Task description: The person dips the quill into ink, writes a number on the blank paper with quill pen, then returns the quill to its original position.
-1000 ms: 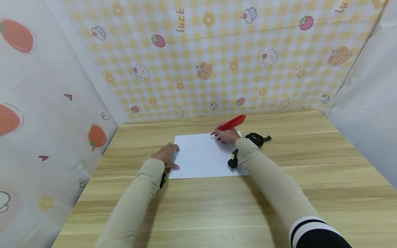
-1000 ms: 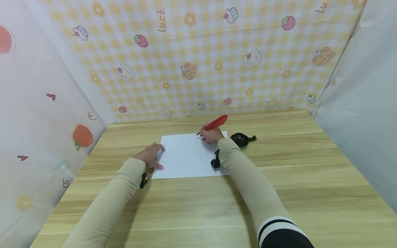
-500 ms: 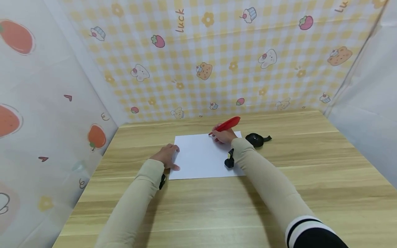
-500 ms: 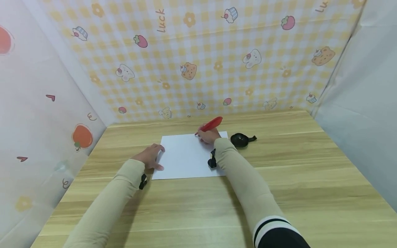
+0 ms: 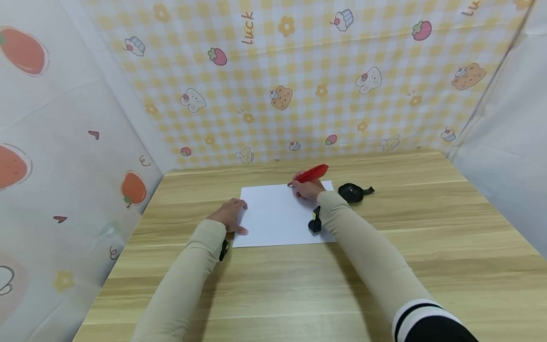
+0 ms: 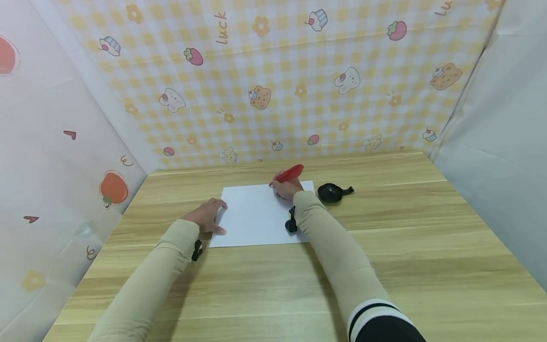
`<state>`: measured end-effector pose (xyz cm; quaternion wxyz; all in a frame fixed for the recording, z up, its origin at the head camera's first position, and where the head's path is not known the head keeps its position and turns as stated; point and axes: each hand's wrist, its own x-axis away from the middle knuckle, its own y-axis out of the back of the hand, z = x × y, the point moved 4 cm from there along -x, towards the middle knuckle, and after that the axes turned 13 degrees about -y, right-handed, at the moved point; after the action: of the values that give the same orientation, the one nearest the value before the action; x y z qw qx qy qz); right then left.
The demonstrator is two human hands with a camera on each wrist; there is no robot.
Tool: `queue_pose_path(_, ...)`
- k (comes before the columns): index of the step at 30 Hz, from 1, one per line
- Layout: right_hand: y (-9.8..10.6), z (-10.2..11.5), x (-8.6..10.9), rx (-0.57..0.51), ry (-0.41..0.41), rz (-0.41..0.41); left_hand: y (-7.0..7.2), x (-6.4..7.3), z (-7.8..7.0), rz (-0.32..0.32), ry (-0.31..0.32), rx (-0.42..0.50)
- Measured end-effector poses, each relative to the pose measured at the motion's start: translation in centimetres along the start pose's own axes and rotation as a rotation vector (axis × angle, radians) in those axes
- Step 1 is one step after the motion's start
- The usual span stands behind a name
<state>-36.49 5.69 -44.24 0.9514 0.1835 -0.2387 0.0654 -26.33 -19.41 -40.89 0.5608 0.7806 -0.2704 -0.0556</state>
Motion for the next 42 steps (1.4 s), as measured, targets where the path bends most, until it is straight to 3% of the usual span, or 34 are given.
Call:
queue_pose_path(17,-0.3,0.5,1.1,0.013,0.05,-0.023,-0.1,0.3,-0.3,0.012,-0.023,-0.001)
queue_pose_path(27,-0.3,0.3,0.5,-0.01,0.006,-0.006,0.0,0.1,-0.2,0.024,-0.03,-0.019)
queue_pose_path(42,-0.4,0.4,1.0,0.025,0.02,-0.004,-0.2,-0.1,0.1,0.037,-0.05,-0.008)
